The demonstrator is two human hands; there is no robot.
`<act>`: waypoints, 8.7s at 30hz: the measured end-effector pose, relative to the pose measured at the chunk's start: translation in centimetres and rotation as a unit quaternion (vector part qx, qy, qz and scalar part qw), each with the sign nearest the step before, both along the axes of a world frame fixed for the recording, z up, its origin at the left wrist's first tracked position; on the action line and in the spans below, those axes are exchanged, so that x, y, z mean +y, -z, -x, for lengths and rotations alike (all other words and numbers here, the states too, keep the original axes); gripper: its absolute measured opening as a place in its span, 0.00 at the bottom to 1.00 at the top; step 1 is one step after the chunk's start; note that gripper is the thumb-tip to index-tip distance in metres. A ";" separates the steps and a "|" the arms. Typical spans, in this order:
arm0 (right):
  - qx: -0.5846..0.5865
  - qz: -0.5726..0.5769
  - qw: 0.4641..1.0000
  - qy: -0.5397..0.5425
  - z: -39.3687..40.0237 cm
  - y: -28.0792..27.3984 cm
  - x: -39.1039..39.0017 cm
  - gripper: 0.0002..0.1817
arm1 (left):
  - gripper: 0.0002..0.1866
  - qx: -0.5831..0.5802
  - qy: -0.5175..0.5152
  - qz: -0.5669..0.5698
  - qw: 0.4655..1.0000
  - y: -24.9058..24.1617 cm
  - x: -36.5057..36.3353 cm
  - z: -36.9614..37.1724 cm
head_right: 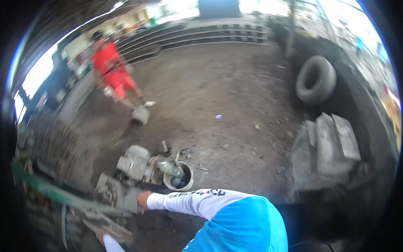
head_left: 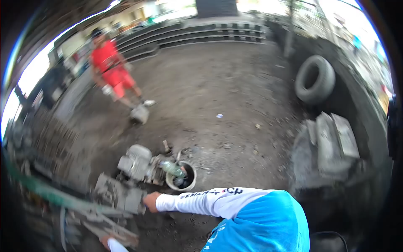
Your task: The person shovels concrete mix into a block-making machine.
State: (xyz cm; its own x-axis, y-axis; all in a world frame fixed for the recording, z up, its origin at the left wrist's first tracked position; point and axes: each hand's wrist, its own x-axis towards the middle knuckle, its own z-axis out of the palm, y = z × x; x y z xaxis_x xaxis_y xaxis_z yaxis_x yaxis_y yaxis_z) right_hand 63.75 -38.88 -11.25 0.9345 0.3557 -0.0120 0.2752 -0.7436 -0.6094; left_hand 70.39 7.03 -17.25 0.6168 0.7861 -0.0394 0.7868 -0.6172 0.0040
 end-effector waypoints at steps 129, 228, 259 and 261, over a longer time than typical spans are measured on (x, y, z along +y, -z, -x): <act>-0.061 0.048 0.994 -0.076 -2.7 1.9 2.4 0.10 | 0.19 -0.109 -0.023 0.024 0.993 -6.4 -4.8 5.3; 0.069 0.031 0.991 0.114 27.6 5.2 -12.8 0.16 | 0.38 -0.086 0.004 0.046 0.995 -3.5 -2.3 3.6; 0.034 -0.012 0.984 0.172 30.5 7.5 -12.1 0.13 | 0.17 -0.124 -0.001 0.089 0.988 -3.8 -2.2 2.7; 0.032 -0.011 0.987 0.159 30.6 7.7 -11.7 0.13 | 0.18 -0.115 0.013 0.073 0.991 -4.1 -2.6 2.9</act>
State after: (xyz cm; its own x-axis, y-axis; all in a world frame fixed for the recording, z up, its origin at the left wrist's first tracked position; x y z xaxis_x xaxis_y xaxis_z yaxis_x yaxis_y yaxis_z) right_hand 33.17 -50.61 -18.90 0.9965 0.0458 -0.0698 -0.0090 -0.7720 -0.6356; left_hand 67.46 4.47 -13.12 0.6426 0.7661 -0.0086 0.7388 -0.6166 0.2718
